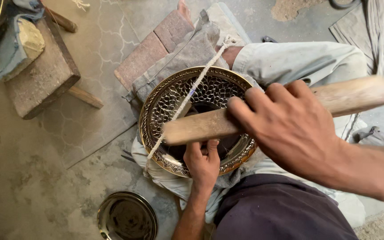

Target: The person sits on the floor with a large decorated brass tray on their lap, holding a small punch against the tray's surface with one hand and striking it with a wooden mallet held in the other hand, working the patterned area section by section. A smaller brass plate rests on the floor beside them.

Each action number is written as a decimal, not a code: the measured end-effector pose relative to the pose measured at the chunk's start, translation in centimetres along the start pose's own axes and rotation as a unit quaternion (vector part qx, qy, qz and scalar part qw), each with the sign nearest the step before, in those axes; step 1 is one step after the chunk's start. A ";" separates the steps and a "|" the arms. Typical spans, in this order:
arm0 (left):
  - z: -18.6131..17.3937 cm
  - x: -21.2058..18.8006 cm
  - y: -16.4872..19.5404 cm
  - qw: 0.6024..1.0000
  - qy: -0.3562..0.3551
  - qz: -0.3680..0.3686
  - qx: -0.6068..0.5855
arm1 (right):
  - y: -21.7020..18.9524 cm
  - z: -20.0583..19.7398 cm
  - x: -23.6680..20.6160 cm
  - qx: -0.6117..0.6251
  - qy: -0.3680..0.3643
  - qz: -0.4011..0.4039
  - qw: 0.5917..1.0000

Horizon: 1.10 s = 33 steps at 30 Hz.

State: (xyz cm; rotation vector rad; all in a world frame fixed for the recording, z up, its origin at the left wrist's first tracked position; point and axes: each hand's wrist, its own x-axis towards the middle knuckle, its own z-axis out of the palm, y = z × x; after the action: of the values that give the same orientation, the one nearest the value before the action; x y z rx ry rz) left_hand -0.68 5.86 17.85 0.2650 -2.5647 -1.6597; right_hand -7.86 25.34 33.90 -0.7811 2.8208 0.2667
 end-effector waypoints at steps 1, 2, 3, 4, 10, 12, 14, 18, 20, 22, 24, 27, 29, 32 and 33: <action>-0.1 0.1 0.0 1.000 -0.002 -0.009 0.003 | 0.2 0.1 -0.4 0.024 0.015 0.010 1.000; -0.2 0.3 0.1 0.998 -0.013 0.049 0.031 | 0.5 0.3 -0.8 0.047 0.032 0.022 0.998; -0.4 0.9 0.3 0.992 -0.024 0.108 0.058 | 1.1 0.6 -1.3 0.033 0.031 0.030 0.999; -0.6 1.5 0.5 0.982 -0.036 0.165 0.087 | 1.7 0.8 -1.9 0.020 0.028 0.038 0.999; -2.1 5.6 2.8 0.937 -0.265 0.209 0.087 | 2.3 4.5 -6.0 0.440 0.150 0.213 0.860; -2.0 6.5 4.0 0.927 -0.284 0.232 0.085 | 2.0 6.5 -7.3 0.529 0.139 0.274 0.791; -1.9 6.9 4.9 0.914 -0.321 0.234 0.080 | 0.9 8.6 -8.5 0.604 0.138 0.324 0.715; -1.0 7.8 6.0 0.863 -0.410 0.273 0.115 | -1.7 12.6 -11.6 0.358 0.103 0.334 0.866; -0.4 8.5 6.1 0.825 -0.457 0.298 0.148 | -4.3 14.5 -13.0 0.622 0.160 0.424 0.638; 0.4 9.0 6.1 0.785 -0.519 0.293 0.170 | -4.9 16.1 -14.9 0.418 0.124 0.399 0.807; 0.5 9.3 6.2 0.773 -0.524 0.315 0.169 | -5.6 17.5 -16.1 0.377 0.095 0.428 0.816; 0.7 9.3 6.5 0.759 -0.540 0.308 0.192 | -6.0 18.9 -17.0 0.448 0.085 0.467 0.757; 0.6 9.3 6.6 0.760 -0.540 0.306 0.193 | -6.0 19.3 -17.2 0.306 0.123 0.358 0.873; 0.0 9.1 6.4 0.784 -0.519 0.295 0.171 | -5.8 19.7 -16.7 0.571 0.039 0.495 0.654; -0.2 9.1 6.3 0.791 -0.510 0.292 0.172 | -5.6 19.7 -16.4 0.506 0.081 0.449 0.732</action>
State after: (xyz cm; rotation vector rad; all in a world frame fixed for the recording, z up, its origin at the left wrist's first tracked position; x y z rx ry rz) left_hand -10.22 6.49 23.39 -1.6817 -3.0152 -1.1978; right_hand 11.67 33.07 18.22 0.8287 2.5912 -1.1706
